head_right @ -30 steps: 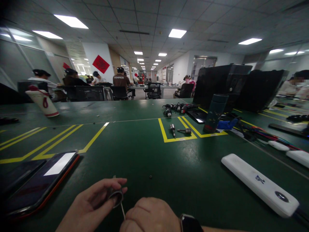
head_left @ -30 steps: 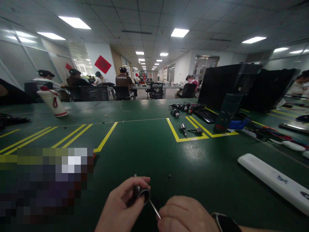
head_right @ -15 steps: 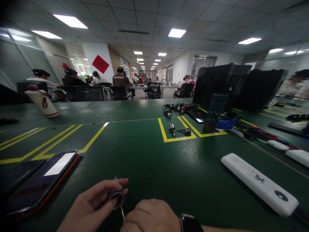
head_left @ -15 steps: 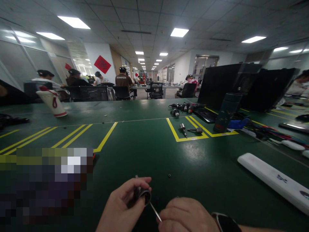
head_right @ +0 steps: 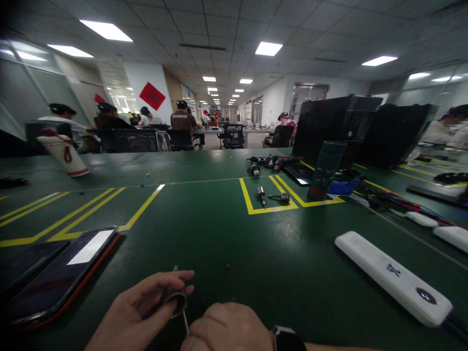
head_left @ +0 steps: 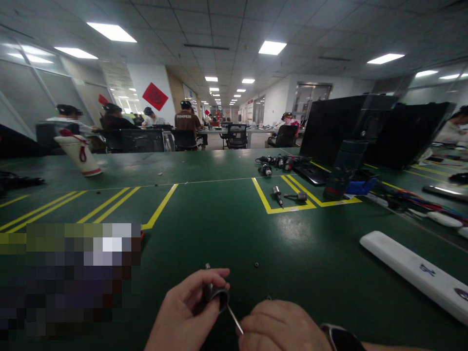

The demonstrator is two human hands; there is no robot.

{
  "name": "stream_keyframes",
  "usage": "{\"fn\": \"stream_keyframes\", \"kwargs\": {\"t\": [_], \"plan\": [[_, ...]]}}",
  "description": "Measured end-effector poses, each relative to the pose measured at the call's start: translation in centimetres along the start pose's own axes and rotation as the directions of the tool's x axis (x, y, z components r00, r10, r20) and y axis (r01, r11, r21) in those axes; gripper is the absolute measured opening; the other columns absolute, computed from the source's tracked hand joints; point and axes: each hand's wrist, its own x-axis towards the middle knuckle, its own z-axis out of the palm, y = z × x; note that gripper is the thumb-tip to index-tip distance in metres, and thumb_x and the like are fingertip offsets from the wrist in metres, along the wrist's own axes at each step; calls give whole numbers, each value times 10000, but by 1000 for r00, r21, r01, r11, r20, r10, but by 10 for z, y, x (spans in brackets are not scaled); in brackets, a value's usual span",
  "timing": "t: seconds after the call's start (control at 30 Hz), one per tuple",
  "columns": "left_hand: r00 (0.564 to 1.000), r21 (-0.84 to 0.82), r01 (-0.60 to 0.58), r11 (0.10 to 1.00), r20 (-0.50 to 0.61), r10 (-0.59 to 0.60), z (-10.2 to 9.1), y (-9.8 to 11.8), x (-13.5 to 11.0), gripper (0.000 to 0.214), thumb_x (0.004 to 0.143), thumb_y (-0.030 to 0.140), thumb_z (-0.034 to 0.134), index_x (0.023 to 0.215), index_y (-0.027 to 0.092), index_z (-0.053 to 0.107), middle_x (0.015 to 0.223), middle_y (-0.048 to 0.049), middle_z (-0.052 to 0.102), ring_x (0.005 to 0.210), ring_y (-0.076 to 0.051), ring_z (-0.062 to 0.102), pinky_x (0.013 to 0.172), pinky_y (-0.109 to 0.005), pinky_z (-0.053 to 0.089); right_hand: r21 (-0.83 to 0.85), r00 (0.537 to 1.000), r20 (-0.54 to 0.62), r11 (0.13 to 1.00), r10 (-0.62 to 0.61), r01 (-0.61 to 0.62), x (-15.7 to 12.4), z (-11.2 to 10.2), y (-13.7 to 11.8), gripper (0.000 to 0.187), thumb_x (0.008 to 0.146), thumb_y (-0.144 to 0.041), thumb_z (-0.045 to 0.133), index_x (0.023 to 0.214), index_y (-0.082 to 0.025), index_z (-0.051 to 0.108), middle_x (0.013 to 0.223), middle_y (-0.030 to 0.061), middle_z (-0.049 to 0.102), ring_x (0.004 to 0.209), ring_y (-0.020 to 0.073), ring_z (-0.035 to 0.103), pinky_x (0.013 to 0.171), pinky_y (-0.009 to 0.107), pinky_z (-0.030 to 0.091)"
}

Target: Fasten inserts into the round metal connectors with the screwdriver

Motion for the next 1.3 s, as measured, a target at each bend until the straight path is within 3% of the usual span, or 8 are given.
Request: {"fn": "stream_keyframes", "kwargs": {"t": [0.13,0.2,0.27,0.33,0.4,0.63,0.93,1.3], "plan": [[999,-29,45,999,7,-45,-3,4,4,47,651,176,639,690,197,654,983,-73,713,919,-285,671,847,-415,498,197,994,-18,975,104,-98,6,-19,-5,338,945,-249,351,741,-156,603,610,36,683,535,117,597,512,207,433],[996,-53,84,995,-8,-85,-3,7,6,80,652,209,660,731,193,662,1011,-83,707,931,-290,665,844,-418,500,302,939,1,895,345,-329,14,-31,-6,231,845,-219,470,651,-167,584,549,19,643,497,114,571,509,210,430],[993,-73,117,990,-20,-119,-3,10,7,137,640,227,681,771,186,672,1042,-93,699,951,-296,656,851,-421,498,407,742,122,649,659,-643,22,-40,-5,176,767,-204,496,604,-173,558,512,14,605,486,123,553,485,218,421],[989,-90,147,985,-5,-148,-3,12,7,168,632,234,695,789,179,680,1062,-102,692,972,-302,645,856,-420,498,462,510,289,348,810,-816,28,-42,-1,138,729,-202,492,599,-176,531,501,7,578,494,135,546,475,230,414],[983,-105,182,978,33,-179,-2,13,6,170,637,248,700,789,174,684,1072,-107,686,979,-308,640,843,-418,506,481,401,376,194,836,-855,31,-39,3,110,711,-198,491,605,-176,516,498,-5,555,496,137,536,480,240,408],[981,-77,182,980,78,-176,2,11,0,134,666,228,678,795,193,690,1080,-91,686,1012,-286,627,896,-406,464,473,403,350,212,846,-855,24,-26,9,110,711,-179,489,607,-170,522,511,-7,554,502,134,521,491,245,395],[990,-79,140,987,-11,-141,17,21,-6,83,621,198,670,697,204,701,999,-78,721,997,-285,628,891,-403,450,480,414,342,222,844,-849,23,-22,9,117,712,-204,496,599,-175,510,520,1,559,506,136,519,494,249,404],[987,-50,160,986,3,-160,15,20,-5,91,613,191,665,695,202,704,1035,-80,711,1055,-293,599,929,-422,424,499,435,353,226,829,-837,22,-20,10,115,730,-186,501,619,-166,523,534,-4,574,509,119,523,495,231,402]]}}
